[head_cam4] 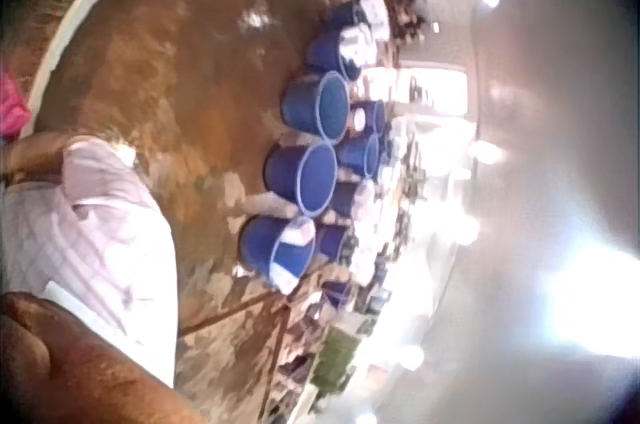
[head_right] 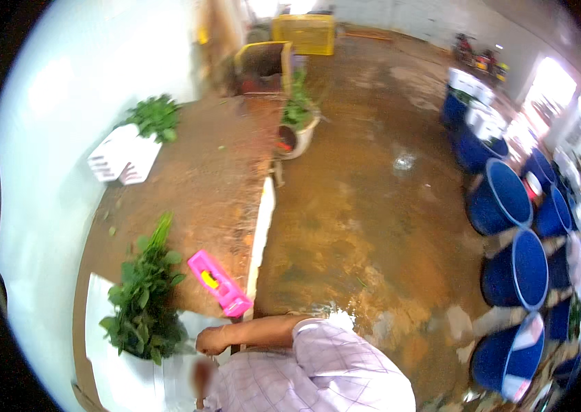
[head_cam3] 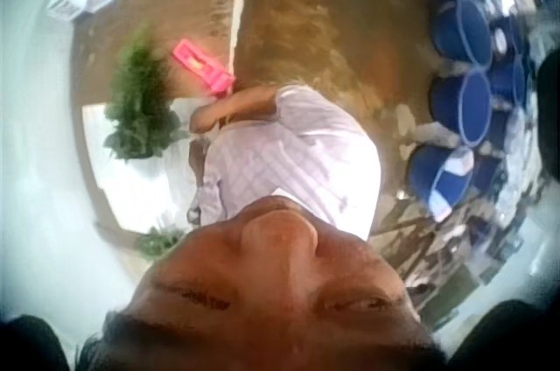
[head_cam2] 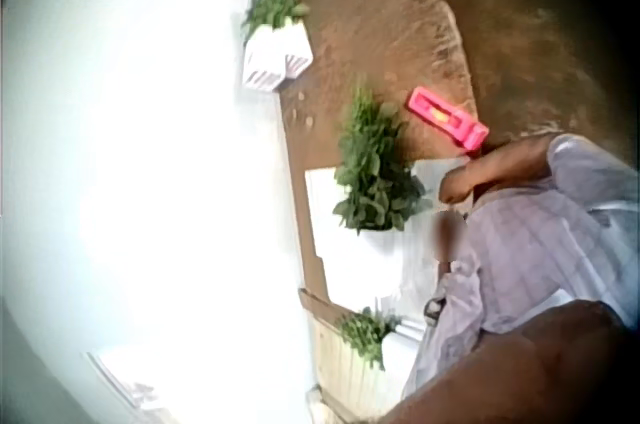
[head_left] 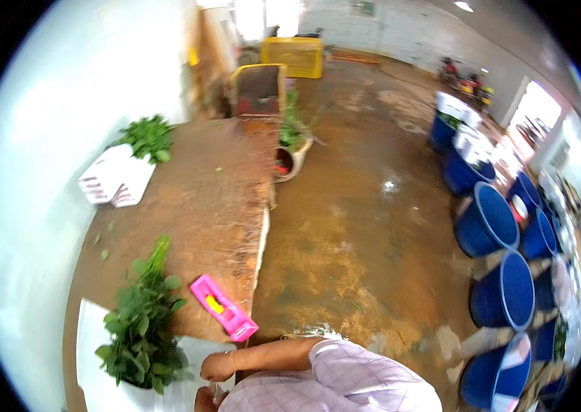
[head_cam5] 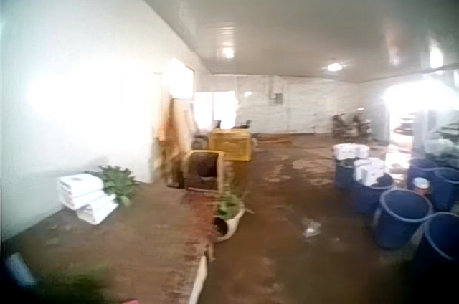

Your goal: The person gathers leafy green vegetables on a wooden table, trims the stems with a red tool, and places the bunches into white foam boxes. The person also wraps some bunches in clear plastic film and uses a pink tape dispenser to seal the packages.

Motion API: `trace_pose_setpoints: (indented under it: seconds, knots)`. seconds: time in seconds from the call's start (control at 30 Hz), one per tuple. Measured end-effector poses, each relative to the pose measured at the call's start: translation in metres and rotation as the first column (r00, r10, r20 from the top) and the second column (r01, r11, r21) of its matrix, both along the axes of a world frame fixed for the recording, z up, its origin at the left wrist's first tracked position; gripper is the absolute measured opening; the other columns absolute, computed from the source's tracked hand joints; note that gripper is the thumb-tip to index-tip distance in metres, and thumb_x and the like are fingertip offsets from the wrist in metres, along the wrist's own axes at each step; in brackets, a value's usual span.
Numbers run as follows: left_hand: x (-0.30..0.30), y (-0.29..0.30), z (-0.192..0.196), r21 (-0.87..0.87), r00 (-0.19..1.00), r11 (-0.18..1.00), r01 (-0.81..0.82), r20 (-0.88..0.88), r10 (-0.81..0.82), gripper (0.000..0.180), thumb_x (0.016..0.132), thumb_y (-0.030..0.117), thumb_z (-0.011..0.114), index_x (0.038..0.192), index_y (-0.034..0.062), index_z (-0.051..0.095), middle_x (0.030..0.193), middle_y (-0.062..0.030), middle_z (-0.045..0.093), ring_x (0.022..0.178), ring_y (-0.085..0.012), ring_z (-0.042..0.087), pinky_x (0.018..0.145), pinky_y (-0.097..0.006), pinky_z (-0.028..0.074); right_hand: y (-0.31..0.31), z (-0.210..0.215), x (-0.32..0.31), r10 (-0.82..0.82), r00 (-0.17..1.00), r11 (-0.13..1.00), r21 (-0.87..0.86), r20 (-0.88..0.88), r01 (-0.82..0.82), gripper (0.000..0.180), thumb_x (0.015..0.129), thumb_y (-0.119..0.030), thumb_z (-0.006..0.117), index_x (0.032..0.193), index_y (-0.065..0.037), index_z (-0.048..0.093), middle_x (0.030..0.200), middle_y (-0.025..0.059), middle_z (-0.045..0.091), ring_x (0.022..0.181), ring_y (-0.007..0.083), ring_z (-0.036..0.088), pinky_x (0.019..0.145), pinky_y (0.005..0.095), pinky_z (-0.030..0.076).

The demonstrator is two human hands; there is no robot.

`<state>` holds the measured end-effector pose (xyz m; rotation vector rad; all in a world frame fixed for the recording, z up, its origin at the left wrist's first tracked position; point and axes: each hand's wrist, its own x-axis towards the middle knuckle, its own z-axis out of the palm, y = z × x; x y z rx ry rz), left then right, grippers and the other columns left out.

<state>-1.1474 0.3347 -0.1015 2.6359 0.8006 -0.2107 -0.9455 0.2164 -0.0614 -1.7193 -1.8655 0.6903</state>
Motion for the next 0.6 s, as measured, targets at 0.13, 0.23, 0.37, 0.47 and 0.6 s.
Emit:
trace_pose_setpoints:
  seconds: [0.13,0.23,0.37,0.47,0.6]
  knots:
    - [-0.018,-0.019,0.068,0.073,0.975,0.997,-0.002,0.221,-0.015,0.041,0.07,0.012,0.063,0.11,0.005,0.057,0.091,-0.0177,0.059,0.086,-0.0404,0.057,0.072,-0.051,0.048,0.004,-0.021,0.02,0.003,0.998,0.999,-0.044,-0.067,-0.006,0.009,0.079,-0.014,0.056,0.081,-0.005,0.057,0.079,0.0194,0.062,0.076,0.0393,0.06,0.066,0.0504,0.047]
    - [-0.059,0.0,0.086,0.291,0.983,0.947,-0.134,0.163,0.089,0.037,0.073,0.012,0.061,0.11,0.0093,0.059,0.094,-0.0135,0.06,0.086,-0.0333,0.06,0.07,-0.048,0.051,0.001,0.02,0.037,0.021,0.999,0.982,-0.187,-0.034,-0.027,0.011,0.084,-0.015,0.052,0.088,-0.008,0.059,0.087,0.0197,0.063,0.083,0.0412,0.06,0.07,0.0522,0.046]
    - [-0.134,0.048,0.138,0.489,0.957,0.831,-0.265,0.238,0.166,0.015,0.076,0.012,0.061,0.09,0.0091,0.061,0.083,-0.0107,0.059,0.078,-0.0307,0.059,0.066,-0.044,0.048,0.033,0.099,0.032,0.002,0.996,0.998,0.062,-0.094,0.004,0.016,0.085,-0.022,0.057,0.089,-0.007,0.064,0.087,0.0148,0.065,0.082,0.0333,0.063,0.07,0.0418,0.05]
    - [-0.146,0.064,0.193,0.56,0.842,0.667,-0.491,0.502,0.198,0.007,0.079,0.006,0.062,0.086,0.0062,0.061,0.078,-0.0122,0.057,0.074,-0.0329,0.056,0.064,-0.044,0.044,0.073,0.132,0.052,0.017,0.999,0.971,0.237,-0.032,-0.009,0.014,0.085,-0.018,0.062,0.09,-0.006,0.065,0.085,0.0139,0.066,0.078,0.0326,0.063,0.068,0.0374,0.051]
    - [-0.121,0.067,0.209,0.356,0.557,0.626,-0.694,0.817,0.152,0.019,0.076,0.009,0.071,0.094,0.0043,0.064,0.091,-0.0139,0.064,0.084,-0.0339,0.06,0.073,-0.042,0.049,0.126,0.16,0.065,-0.075,0.985,0.97,0.217,-0.153,0.107,0.009,0.086,-0.011,0.066,0.087,-0.002,0.064,0.075,0.0118,0.064,0.065,0.0211,0.062,0.061,0.0312,0.048]
